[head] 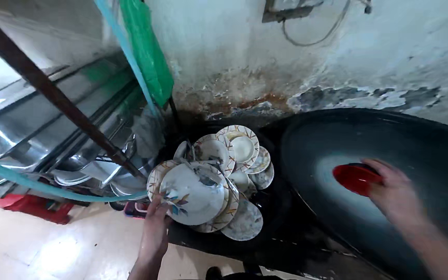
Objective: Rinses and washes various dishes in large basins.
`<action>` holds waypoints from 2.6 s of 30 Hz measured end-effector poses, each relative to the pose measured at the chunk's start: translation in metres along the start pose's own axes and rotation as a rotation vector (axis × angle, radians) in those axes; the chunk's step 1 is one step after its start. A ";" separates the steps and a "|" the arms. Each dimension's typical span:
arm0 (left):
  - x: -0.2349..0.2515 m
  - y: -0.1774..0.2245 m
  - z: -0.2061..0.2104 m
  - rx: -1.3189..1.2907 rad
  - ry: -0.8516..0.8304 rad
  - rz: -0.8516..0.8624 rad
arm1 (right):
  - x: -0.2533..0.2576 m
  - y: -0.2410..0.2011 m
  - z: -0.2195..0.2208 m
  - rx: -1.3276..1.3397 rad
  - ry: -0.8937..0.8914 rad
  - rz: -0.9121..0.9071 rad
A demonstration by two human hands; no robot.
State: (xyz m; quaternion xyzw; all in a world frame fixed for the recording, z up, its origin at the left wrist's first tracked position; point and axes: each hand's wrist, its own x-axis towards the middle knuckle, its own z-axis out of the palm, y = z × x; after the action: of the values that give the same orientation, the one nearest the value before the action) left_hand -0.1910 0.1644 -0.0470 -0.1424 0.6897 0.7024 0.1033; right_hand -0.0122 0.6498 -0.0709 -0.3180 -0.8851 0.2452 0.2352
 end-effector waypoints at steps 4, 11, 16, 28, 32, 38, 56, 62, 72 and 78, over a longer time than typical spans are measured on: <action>0.010 -0.003 0.014 -0.130 0.047 -0.058 | -0.013 0.068 -0.002 -0.173 -0.025 -0.009; 0.027 -0.003 0.036 -0.021 0.069 -0.167 | -0.022 0.083 -0.002 0.490 -0.173 0.769; 0.031 0.016 0.045 0.114 0.141 0.049 | -0.009 0.062 -0.021 0.749 -0.196 0.918; 0.043 0.008 0.073 0.083 0.104 0.107 | 0.013 -0.045 -0.005 0.906 -0.370 0.777; 0.038 0.015 0.079 -0.120 0.109 0.009 | 0.017 -0.091 0.001 0.891 -0.474 0.732; 0.007 0.001 0.067 -0.136 -0.023 -0.153 | 0.014 -0.135 0.027 0.842 -0.623 0.647; 0.012 -0.045 0.116 -0.259 -0.119 -0.384 | -0.011 -0.180 0.094 0.145 -0.396 -0.376; 0.012 0.000 0.088 -0.156 -0.146 -0.129 | 0.006 -0.101 0.054 0.100 -0.130 -0.445; -0.007 0.040 0.079 0.916 -0.164 1.215 | -0.021 0.072 -0.005 -0.233 -0.012 -0.043; -0.027 -0.006 0.075 1.118 -0.465 1.604 | -0.025 0.051 -0.005 0.461 -0.213 0.763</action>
State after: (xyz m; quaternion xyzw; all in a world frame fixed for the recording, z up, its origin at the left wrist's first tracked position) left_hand -0.1684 0.2411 -0.0428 0.5739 0.7755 0.1500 -0.2163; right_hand 0.0308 0.6691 -0.1033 -0.5336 -0.6464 0.5361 0.1005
